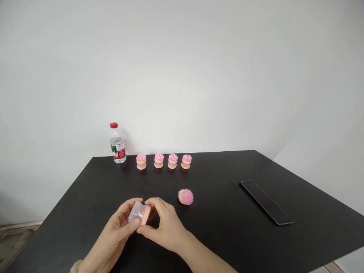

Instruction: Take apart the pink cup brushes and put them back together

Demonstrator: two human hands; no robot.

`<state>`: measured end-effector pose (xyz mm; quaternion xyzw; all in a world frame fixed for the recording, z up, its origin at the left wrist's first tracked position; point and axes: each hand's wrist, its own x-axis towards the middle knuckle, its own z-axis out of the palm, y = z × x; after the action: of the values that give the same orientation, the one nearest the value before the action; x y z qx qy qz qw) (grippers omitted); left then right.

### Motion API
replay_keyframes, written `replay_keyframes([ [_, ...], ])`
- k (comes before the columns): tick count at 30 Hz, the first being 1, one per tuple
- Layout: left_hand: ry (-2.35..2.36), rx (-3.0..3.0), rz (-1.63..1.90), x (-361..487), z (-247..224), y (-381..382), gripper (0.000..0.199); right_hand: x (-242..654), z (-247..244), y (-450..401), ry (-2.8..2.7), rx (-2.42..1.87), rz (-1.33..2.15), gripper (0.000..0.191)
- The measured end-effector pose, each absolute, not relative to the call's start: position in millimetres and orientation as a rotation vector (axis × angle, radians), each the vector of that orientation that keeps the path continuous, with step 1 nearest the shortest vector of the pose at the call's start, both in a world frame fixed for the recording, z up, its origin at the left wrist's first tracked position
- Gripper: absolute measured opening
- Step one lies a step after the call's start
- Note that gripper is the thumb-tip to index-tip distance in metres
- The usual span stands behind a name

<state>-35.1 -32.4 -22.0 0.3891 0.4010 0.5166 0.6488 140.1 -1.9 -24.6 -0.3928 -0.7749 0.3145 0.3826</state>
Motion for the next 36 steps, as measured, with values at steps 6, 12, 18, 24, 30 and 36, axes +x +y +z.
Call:
replay_keyframes([
  [6,1.023,1.170,1.170,-38.4,-30.9,-28.3,0.042,139.2,-23.6,0.1,-1.825,-0.961,1.054,0.040],
  [12,1.051,1.218,1.124,-36.8,-30.9,-28.7,0.033,143.7,-20.1,-1.8,-2.044,-0.844,0.761,0.038],
  [18,0.983,1.060,1.102,-31.3,-24.5,-32.6,0.035,151.5,-20.6,1.2,-2.242,-0.705,0.573,0.056],
  [24,1.050,1.092,1.127,-34.7,-24.7,-29.9,0.035,149.9,-28.5,8.7,-2.051,-0.908,0.985,0.050],
  [30,1.184,1.158,1.105,-35.6,-30.1,-28.3,0.041,147.1,-21.5,5.7,-2.087,-0.924,0.922,0.056],
  [36,1.228,1.267,1.065,-37.0,-30.9,-25.7,0.042,145.9,-19.4,4.1,-2.092,-1.037,0.976,0.048],
])
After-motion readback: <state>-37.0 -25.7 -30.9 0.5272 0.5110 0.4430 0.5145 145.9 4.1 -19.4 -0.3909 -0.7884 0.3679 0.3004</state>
